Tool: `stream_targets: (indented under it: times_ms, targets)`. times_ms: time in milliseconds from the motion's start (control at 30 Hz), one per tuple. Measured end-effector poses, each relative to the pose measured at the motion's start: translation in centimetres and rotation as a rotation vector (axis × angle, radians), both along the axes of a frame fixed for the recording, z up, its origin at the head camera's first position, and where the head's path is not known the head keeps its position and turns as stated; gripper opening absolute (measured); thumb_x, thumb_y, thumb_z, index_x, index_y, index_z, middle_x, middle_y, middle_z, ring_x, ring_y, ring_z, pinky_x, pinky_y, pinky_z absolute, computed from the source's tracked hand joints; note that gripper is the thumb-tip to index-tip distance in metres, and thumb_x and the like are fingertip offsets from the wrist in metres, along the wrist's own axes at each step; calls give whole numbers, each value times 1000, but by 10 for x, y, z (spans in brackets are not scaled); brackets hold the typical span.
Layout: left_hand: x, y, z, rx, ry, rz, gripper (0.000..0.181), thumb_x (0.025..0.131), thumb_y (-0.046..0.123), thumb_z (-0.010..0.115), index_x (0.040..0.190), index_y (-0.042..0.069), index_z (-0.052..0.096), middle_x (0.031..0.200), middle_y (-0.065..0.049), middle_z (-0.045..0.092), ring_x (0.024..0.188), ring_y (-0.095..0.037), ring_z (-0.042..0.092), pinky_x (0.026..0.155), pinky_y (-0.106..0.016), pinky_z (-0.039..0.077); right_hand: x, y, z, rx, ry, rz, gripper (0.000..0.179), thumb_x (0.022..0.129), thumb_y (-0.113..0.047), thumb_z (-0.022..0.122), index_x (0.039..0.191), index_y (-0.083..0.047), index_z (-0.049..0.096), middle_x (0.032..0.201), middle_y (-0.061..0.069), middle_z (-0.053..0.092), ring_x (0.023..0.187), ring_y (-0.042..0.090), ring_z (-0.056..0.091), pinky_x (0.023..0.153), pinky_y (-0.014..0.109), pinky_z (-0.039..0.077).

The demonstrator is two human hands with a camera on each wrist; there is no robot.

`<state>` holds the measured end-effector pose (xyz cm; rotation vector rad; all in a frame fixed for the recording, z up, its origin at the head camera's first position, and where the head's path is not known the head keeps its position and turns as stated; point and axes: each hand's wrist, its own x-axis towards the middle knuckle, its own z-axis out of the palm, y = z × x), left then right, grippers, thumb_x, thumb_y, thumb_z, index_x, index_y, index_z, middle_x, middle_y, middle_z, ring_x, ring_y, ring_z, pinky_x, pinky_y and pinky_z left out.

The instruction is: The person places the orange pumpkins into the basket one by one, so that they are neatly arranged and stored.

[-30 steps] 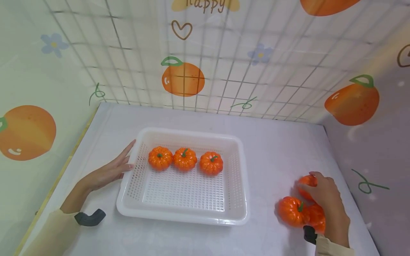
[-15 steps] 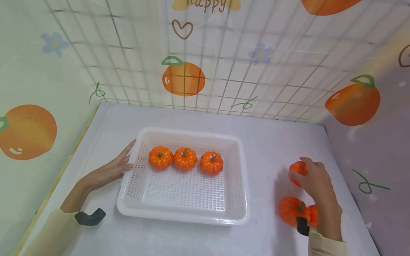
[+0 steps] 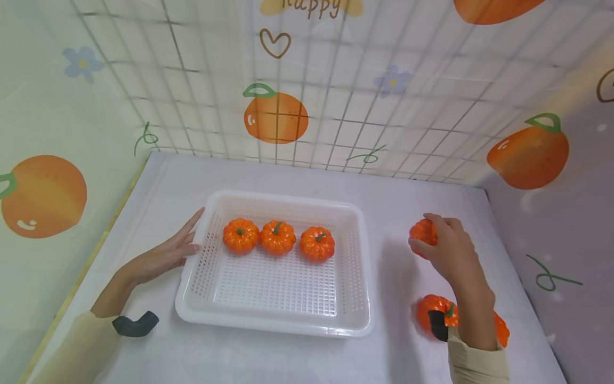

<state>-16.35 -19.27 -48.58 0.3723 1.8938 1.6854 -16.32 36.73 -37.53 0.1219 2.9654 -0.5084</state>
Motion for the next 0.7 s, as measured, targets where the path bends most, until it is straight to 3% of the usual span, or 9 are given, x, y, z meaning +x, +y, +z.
stream_targets:
  times_ms: [233, 700]
  targets:
    - [1, 0, 1, -4, 1, 8, 80, 103, 32, 53, 153, 56, -5, 165, -6, 13, 139, -35, 39, 109, -63, 31, -3, -23, 13, -2, 43, 87, 72, 93, -37, 70, 148, -1, 39, 139, 38, 32, 106, 50, 43, 78, 63, 50]
    - [0, 1, -1, -8, 3, 9, 79, 104, 31, 52, 153, 56, -5, 164, -8, 14, 139, -35, 39, 109, -63, 31, -6, -76, 31, -19, 59, 215, 71, 92, -31, 73, 151, -7, 40, 146, 31, 34, 118, 52, 42, 85, 66, 49]
